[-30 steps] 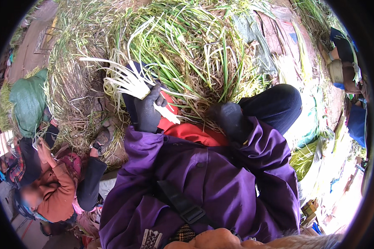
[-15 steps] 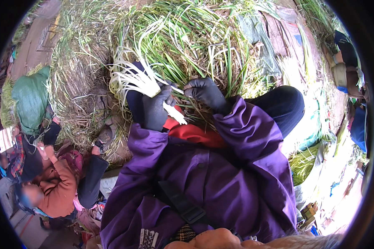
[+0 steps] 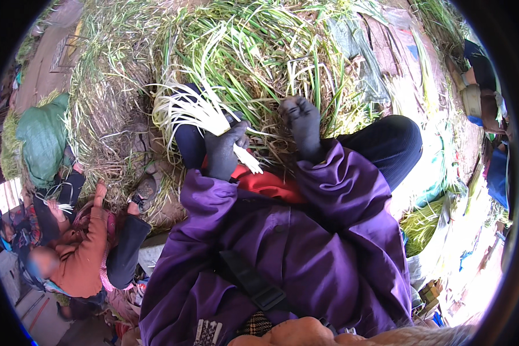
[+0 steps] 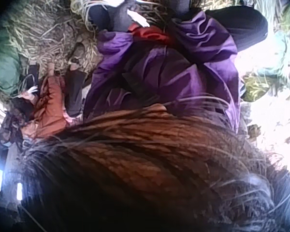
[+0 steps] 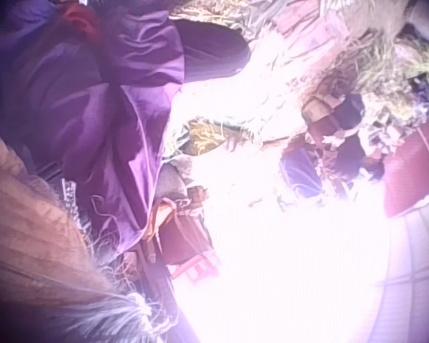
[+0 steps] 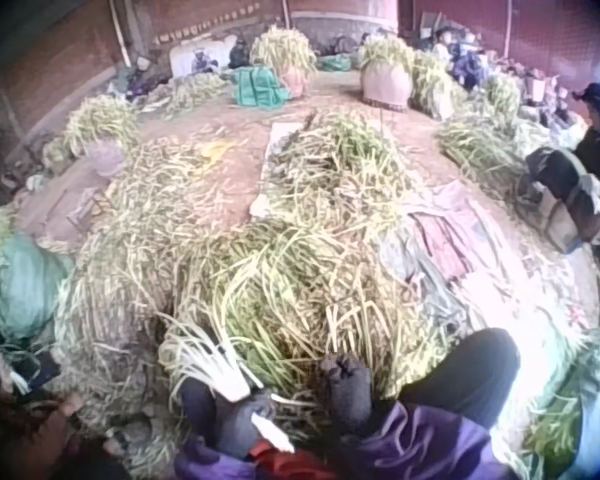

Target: The person sits cross-legged and repeatedly pulls green plant stalks from a large pile, strips the white bases, and discards the green tops. The process is continuous and repetitive, with no visible final destination for the processed parts.

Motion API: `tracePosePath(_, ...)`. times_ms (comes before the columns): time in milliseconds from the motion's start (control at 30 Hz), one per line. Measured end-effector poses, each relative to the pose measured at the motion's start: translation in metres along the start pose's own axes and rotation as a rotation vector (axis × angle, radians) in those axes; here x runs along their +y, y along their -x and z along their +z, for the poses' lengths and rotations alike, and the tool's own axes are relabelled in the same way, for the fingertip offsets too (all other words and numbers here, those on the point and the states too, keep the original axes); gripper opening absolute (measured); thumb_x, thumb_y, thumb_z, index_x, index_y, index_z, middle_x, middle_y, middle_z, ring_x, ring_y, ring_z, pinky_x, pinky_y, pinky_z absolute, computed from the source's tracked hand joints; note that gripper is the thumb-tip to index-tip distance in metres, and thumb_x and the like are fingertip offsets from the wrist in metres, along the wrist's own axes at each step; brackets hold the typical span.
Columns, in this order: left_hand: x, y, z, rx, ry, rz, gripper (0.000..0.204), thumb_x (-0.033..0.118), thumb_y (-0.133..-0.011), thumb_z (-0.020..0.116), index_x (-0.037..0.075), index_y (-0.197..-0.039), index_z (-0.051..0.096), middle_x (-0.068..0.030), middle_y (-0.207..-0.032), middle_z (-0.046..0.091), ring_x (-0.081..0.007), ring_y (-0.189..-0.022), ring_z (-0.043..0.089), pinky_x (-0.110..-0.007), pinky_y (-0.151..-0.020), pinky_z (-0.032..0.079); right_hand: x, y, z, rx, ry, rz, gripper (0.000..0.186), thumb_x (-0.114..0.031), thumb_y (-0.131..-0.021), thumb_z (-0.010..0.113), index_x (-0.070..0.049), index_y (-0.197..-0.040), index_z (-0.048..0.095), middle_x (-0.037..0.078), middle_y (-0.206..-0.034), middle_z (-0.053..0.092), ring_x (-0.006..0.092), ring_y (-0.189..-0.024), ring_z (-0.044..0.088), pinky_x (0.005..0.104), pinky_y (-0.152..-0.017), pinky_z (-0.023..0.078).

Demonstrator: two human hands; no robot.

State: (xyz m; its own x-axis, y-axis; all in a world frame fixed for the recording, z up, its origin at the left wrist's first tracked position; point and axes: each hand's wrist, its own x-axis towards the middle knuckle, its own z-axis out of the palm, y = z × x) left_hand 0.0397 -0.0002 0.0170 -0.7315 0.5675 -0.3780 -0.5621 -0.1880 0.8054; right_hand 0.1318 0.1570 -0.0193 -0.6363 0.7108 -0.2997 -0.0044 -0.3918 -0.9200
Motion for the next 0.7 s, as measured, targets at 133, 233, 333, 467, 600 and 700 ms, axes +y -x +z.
tracePosePath(133, 0.001, 0.000, 0.000, -0.031, 0.044, 0.048, 0.022, -0.004, -0.080, 0.058, -0.004, -0.102, 0.056, -0.0141, -0.085, 0.061, -0.0103, -0.051, 0.046, -0.027, -0.049, 0.042, -0.009, -0.009, -0.027, 0.186, -0.016, 0.097, 0.014, -0.016, -0.093, 0.060, -0.005, -0.086, 0.064, -0.004, -0.063, 0.053, 0.0035, -0.050, 0.041, 0.0193, -0.045, 0.030)
tracePosePath(233, 0.001, 0.000, -0.002, -0.064, -0.012, 0.080, 0.022, -0.002, -0.080, 0.058, -0.001, -0.103, 0.056, -0.0154, -0.091, 0.062, -0.0093, -0.054, 0.045, -0.026, -0.052, 0.041, -0.016, 0.001, -0.030, 0.272, 0.403, -0.178, 0.012, -0.007, -0.089, 0.063, 0.000, -0.098, 0.065, 0.003, -0.078, 0.065, 0.0110, -0.065, 0.057, 0.0220, -0.060, 0.046)
tracePosePath(333, 0.000, 0.001, -0.002, -0.055, -0.015, 0.091, 0.024, -0.002, -0.080, 0.058, -0.001, -0.104, 0.055, -0.0154, -0.091, 0.062, -0.0094, -0.054, 0.044, -0.026, -0.052, 0.041, -0.027, 0.018, -0.026, -0.012, 0.272, -0.245, 0.020, -0.002, -0.086, 0.062, 0.001, -0.106, 0.064, 0.009, -0.094, 0.066, 0.0161, -0.085, 0.062, 0.0271, -0.072, 0.049)
tracePosePath(467, 0.001, 0.002, 0.002, -0.022, 0.053, 0.095, 0.022, -0.005, -0.079, 0.058, -0.004, -0.101, 0.056, -0.0148, -0.085, 0.062, -0.0101, -0.051, 0.046, -0.026, -0.049, 0.042, -0.029, 0.017, -0.004, -0.437, 0.595, -0.642, 0.023, 0.000, -0.085, 0.059, 0.001, -0.108, 0.062, 0.007, -0.098, 0.067, 0.0204, -0.082, 0.065, 0.0303, -0.067, 0.050)
tracePosePath(600, 0.005, 0.004, 0.001, -0.053, 0.084, 0.083, 0.020, -0.005, -0.079, 0.060, -0.006, -0.099, 0.056, -0.0143, -0.081, 0.061, -0.0102, -0.050, 0.046, -0.026, -0.047, 0.041, -0.019, 0.012, 0.008, -0.555, 0.560, -0.303, 0.015, -0.009, -0.087, 0.062, 0.000, -0.098, 0.064, 0.009, -0.087, 0.066, 0.0147, -0.075, 0.061, 0.0284, -0.066, 0.048)
tracePosePath(700, 0.006, 0.005, -0.003, -0.088, 0.055, 0.125, 0.019, -0.004, -0.080, 0.059, -0.006, -0.098, 0.056, -0.0143, -0.082, 0.061, -0.0102, -0.049, 0.045, -0.026, -0.046, 0.040, -0.010, 0.009, 0.005, -0.492, 0.487, -0.150, 0.013, -0.014, -0.087, 0.065, -0.001, -0.090, 0.067, 0.009, -0.072, 0.061, 0.0121, -0.066, 0.055, 0.0289, -0.062, 0.045)
